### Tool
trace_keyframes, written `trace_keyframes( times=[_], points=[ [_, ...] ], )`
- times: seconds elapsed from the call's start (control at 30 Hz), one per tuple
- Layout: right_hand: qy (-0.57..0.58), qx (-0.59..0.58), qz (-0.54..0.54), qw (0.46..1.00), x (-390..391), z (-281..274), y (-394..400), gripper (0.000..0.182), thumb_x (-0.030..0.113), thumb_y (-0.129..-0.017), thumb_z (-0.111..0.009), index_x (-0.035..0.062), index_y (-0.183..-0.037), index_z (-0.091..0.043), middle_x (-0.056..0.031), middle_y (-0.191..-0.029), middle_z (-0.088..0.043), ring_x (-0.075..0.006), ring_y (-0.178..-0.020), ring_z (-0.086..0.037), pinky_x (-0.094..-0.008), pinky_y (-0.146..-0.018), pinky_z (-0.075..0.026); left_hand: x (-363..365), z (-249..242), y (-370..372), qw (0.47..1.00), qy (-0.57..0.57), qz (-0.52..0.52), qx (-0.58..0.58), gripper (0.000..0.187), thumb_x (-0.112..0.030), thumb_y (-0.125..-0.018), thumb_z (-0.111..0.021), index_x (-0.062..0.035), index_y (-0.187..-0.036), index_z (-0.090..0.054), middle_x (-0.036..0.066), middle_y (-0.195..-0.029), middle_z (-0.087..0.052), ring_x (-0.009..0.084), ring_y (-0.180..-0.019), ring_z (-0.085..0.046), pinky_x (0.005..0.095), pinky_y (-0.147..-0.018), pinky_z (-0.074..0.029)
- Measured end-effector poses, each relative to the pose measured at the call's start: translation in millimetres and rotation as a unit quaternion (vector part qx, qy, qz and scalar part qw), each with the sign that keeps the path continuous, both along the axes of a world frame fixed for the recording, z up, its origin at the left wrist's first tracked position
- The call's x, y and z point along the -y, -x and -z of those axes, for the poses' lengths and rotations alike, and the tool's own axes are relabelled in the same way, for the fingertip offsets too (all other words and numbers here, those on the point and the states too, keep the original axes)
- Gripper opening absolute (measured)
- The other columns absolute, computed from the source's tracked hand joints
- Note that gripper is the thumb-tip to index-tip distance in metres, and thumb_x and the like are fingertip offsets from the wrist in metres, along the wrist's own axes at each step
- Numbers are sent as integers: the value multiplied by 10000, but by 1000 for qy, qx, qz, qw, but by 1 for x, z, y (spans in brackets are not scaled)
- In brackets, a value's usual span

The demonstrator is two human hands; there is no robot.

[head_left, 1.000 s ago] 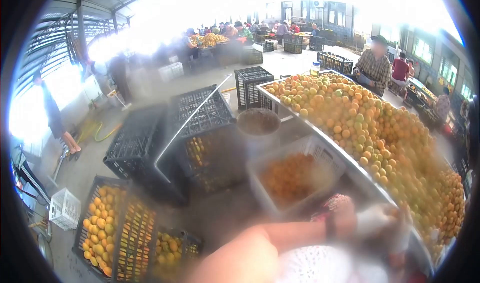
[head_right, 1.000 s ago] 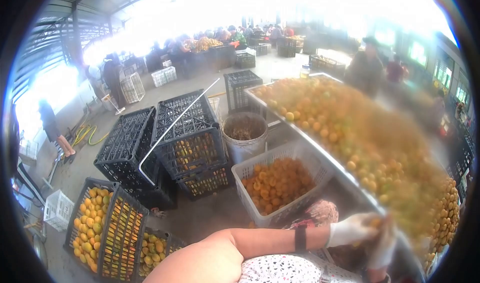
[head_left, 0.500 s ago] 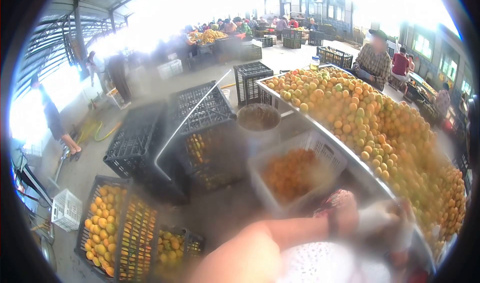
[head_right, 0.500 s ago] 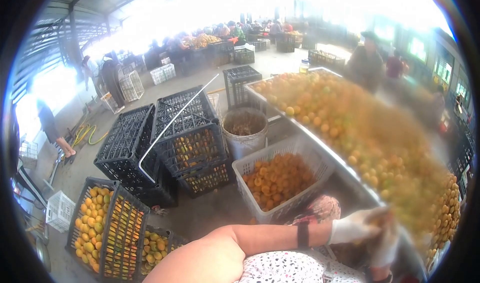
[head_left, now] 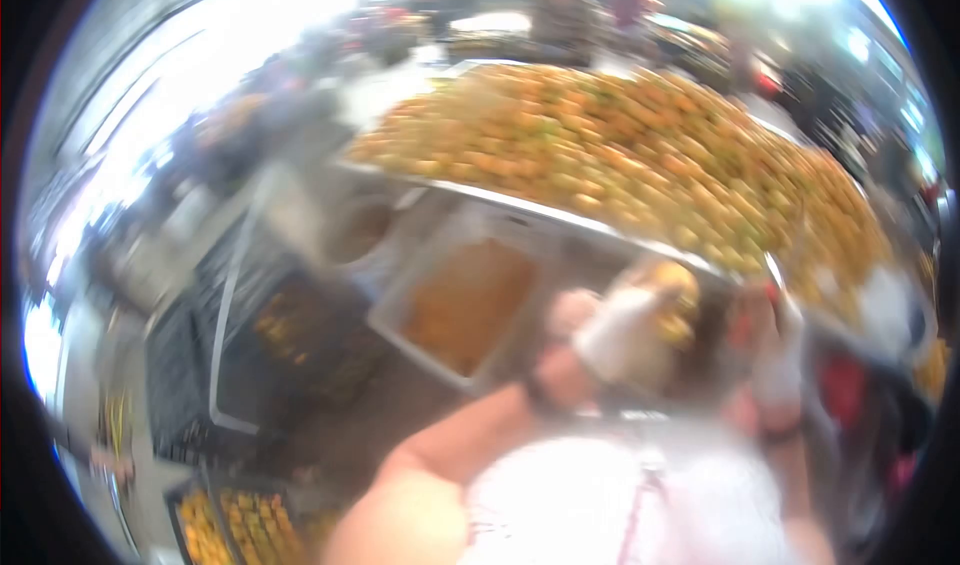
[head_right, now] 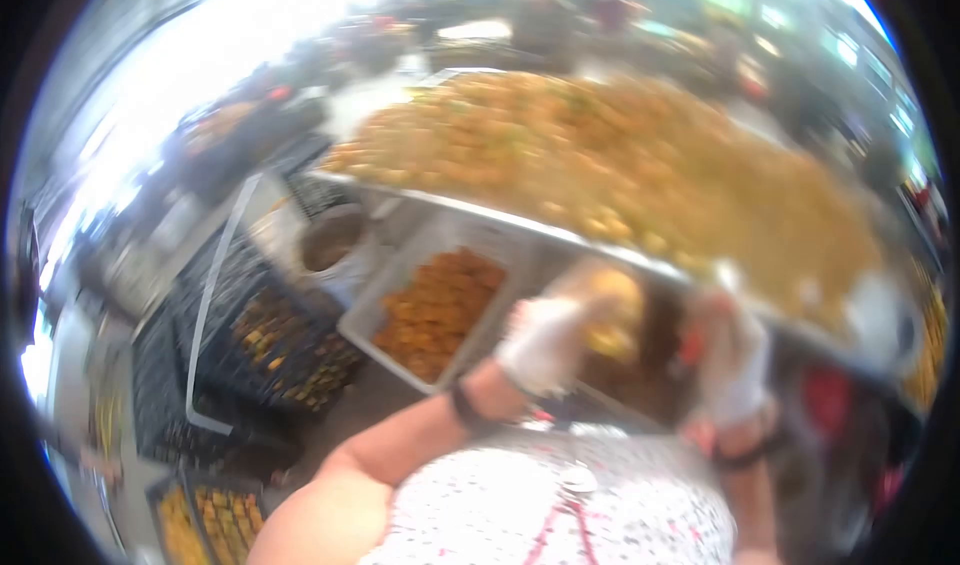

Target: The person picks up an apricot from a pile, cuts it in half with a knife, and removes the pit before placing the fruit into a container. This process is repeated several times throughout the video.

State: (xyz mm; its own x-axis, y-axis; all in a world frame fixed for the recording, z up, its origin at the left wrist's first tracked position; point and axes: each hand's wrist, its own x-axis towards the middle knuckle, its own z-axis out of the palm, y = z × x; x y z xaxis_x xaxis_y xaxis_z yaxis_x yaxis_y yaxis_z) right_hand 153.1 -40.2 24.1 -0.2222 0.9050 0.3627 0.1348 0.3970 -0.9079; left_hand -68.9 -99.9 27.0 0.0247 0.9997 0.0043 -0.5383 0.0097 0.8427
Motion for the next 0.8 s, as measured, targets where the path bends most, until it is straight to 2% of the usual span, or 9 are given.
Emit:
trace_keyframes(
  times=[0.03,0.1,0.13,0.2,0.23,0.27,0.5,0.73,0.8],
  points=[
    [15,11,56,998,9,-15,-4,273,249,-1050,-490,37,-1002,-656,7,-767,-632,-100,-633,-565,-242,-540,-444,-5,14,-3,997,-28,6,73,455,-206,-954,-651,2,-1329,-501,116,-1058,-661,218,-887,-681,350,-746,-583],
    [-103,-8,32,994,21,-42,1,357,340,-1053,-468,25,-958,-606,-31,-792,-618,-90,-692,-543,-232,-590,-412,-4,0,-5,999,-14,5,47,509,-156,-920,-648,1,-1367,-462,154,-1058,-639,257,-879,-676,381,-757,-582],
    [-90,-37,3,995,17,-45,-9,303,297,-1040,-491,28,-960,-603,-73,-847,-639,-103,-663,-552,-234,-569,-416,-6,-7,-7,999,-38,20,23,535,-127,-895,-641,-3,-1379,-450,159,-1039,-632,261,-867,-674,383,-756,-579],
    [-102,-177,-71,976,12,-51,-3,184,94,-995,-490,59,-934,-661,-29,-841,-626,-60,-581,-571,-197,-450,-413,-7,-14,-12,997,-69,34,-19,585,-90,-853,-627,-8,-1398,-429,160,-1002,-620,264,-842,-667,384,-752,-575],
    [-100,-176,-52,978,16,-53,-3,184,94,-995,-490,59,-934,-661,-29,-841,-626,-60,-581,-571,-197,-450,-413,-11,-13,-15,996,-76,36,-37,606,-83,-837,-620,-10,-1404,-420,156,-983,-615,262,-830,-664,383,-750,-573],
    [-54,-190,-48,979,22,-58,0,186,104,-995,-503,54,-922,-666,-32,-836,-638,-56,-574,-569,-186,-447,-403,-16,-8,-14,921,-177,-37,-346,607,-73,-827,-612,-12,-1402,-426,149,-986,-611,258,-822,-662,373,-749,-572],
    [68,-270,-116,953,13,-50,13,115,142,-939,-652,33,-912,-673,-61,-862,-701,-56,-575,-586,-172,-472,-423,-16,-19,-22,990,-67,49,-111,584,-61,-821,-609,-18,-1381,-447,121,-1051,-598,205,-876,-657,329,-707,-587],
    [36,-199,-118,972,10,-40,19,149,152,-970,-649,15,-918,-674,-37,-862,-663,-59,-622,-590,-209,-518,-456,-18,-10,-26,992,-79,30,-94,537,-55,-846,-594,-6,-1362,-455,120,-1186,-576,201,-1002,-647,312,-759,-591],
    [21,-187,-118,975,11,-40,18,140,143,-968,-650,14,-918,-672,-35,-854,-659,-64,-643,-591,-219,-534,-459,-16,-10,-27,980,-105,9,-170,522,-62,-857,-595,-5,-1357,-456,123,-1198,-577,192,-1039,-634,291,-808,-577]
  ],
)
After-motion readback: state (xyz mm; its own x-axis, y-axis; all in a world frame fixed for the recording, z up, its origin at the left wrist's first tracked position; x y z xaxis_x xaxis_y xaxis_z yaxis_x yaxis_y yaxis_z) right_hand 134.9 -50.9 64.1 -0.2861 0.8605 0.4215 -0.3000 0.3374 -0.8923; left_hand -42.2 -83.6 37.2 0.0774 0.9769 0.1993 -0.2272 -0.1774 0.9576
